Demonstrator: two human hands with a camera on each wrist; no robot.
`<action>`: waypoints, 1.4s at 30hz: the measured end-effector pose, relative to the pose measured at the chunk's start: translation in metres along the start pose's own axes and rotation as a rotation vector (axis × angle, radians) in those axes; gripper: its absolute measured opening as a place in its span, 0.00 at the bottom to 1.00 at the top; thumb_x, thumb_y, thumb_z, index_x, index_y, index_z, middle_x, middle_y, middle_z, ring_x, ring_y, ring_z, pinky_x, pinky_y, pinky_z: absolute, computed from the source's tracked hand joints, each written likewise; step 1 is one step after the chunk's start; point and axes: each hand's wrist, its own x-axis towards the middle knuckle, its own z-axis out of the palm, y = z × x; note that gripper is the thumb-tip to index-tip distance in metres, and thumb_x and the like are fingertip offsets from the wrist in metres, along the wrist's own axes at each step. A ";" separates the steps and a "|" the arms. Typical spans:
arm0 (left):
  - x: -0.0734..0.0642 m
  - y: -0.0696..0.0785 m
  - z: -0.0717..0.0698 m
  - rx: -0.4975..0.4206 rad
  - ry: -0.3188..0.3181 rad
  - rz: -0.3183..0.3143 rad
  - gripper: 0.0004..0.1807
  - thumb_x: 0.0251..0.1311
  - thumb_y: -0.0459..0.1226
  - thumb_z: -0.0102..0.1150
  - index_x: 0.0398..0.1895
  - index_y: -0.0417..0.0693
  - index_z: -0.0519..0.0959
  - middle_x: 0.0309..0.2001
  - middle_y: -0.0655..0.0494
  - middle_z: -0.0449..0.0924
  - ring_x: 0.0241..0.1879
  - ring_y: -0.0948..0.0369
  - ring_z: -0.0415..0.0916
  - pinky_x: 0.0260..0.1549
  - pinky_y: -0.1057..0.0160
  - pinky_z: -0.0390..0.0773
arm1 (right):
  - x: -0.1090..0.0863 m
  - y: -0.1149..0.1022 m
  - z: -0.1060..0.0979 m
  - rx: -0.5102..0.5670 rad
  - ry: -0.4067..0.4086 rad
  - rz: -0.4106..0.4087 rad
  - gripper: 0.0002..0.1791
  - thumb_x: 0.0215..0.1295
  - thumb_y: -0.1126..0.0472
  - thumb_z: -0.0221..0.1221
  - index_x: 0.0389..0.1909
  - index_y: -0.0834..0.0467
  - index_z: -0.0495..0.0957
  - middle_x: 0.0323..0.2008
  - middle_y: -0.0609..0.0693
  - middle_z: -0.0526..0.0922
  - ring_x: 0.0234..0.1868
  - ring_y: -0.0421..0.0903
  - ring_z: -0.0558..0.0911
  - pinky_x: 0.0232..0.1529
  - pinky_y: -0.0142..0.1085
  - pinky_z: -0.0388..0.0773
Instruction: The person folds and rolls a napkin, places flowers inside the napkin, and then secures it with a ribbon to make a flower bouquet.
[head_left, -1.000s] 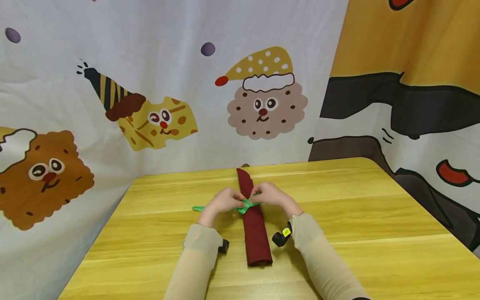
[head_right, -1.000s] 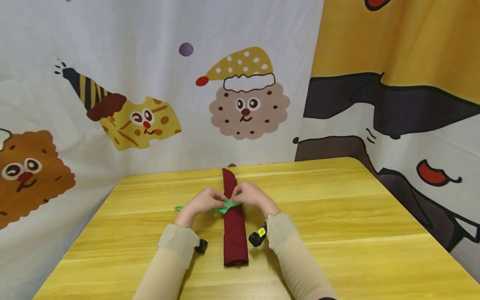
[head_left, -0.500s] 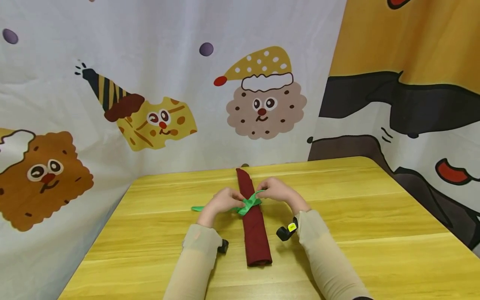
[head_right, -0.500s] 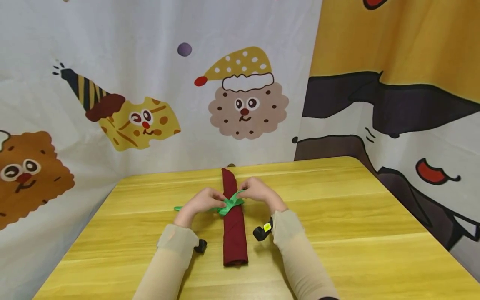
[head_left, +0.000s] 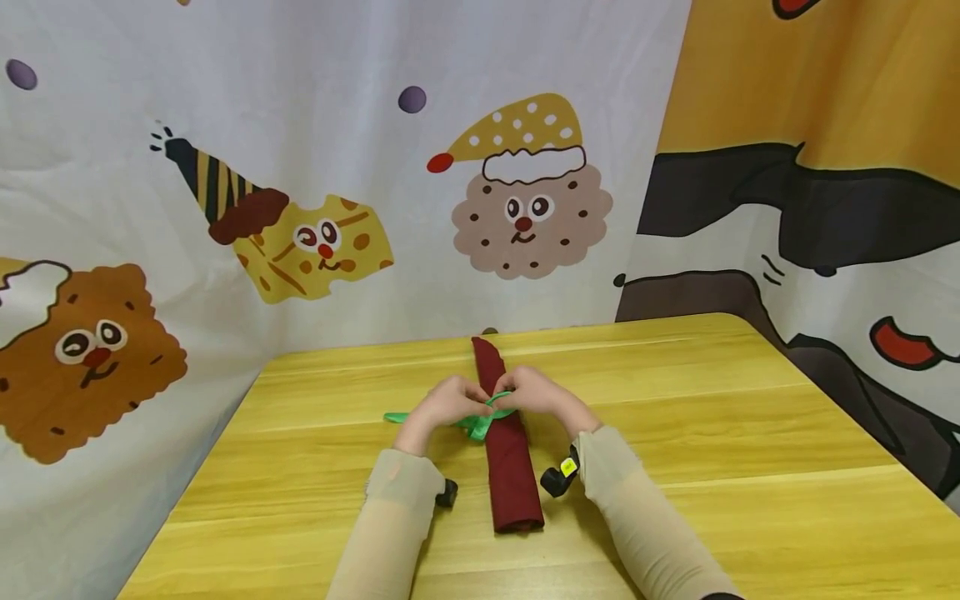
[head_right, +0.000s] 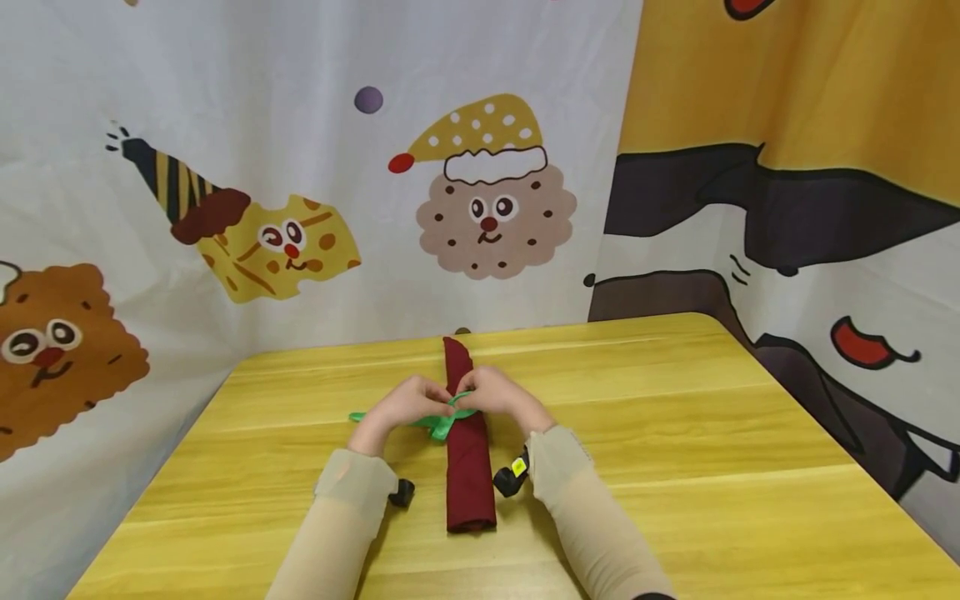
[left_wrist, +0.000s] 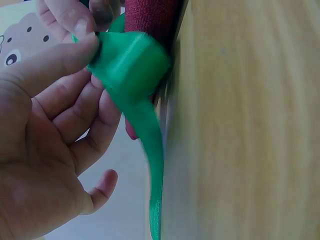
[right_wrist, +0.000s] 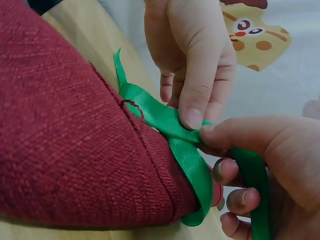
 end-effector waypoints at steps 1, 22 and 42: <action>0.000 0.000 0.000 0.002 0.003 -0.001 0.06 0.60 0.37 0.65 0.38 0.46 0.87 0.33 0.59 0.84 0.26 0.62 0.73 0.27 0.65 0.73 | 0.000 0.000 0.000 0.005 0.001 0.006 0.05 0.62 0.62 0.62 0.31 0.59 0.84 0.26 0.50 0.82 0.21 0.39 0.64 0.27 0.32 0.65; 0.004 -0.002 0.003 0.026 0.071 0.040 0.08 0.68 0.37 0.55 0.35 0.44 0.81 0.28 0.56 0.76 0.22 0.61 0.66 0.26 0.64 0.68 | -0.001 0.006 -0.006 0.065 0.111 0.156 0.19 0.76 0.53 0.47 0.35 0.59 0.82 0.22 0.49 0.70 0.21 0.43 0.60 0.26 0.35 0.60; 0.003 -0.001 0.004 -0.034 0.031 0.039 0.07 0.69 0.38 0.55 0.40 0.45 0.79 0.30 0.54 0.75 0.22 0.61 0.67 0.25 0.63 0.69 | -0.004 0.012 -0.010 0.052 0.126 0.202 0.12 0.72 0.59 0.51 0.36 0.60 0.82 0.33 0.51 0.80 0.32 0.45 0.70 0.36 0.38 0.67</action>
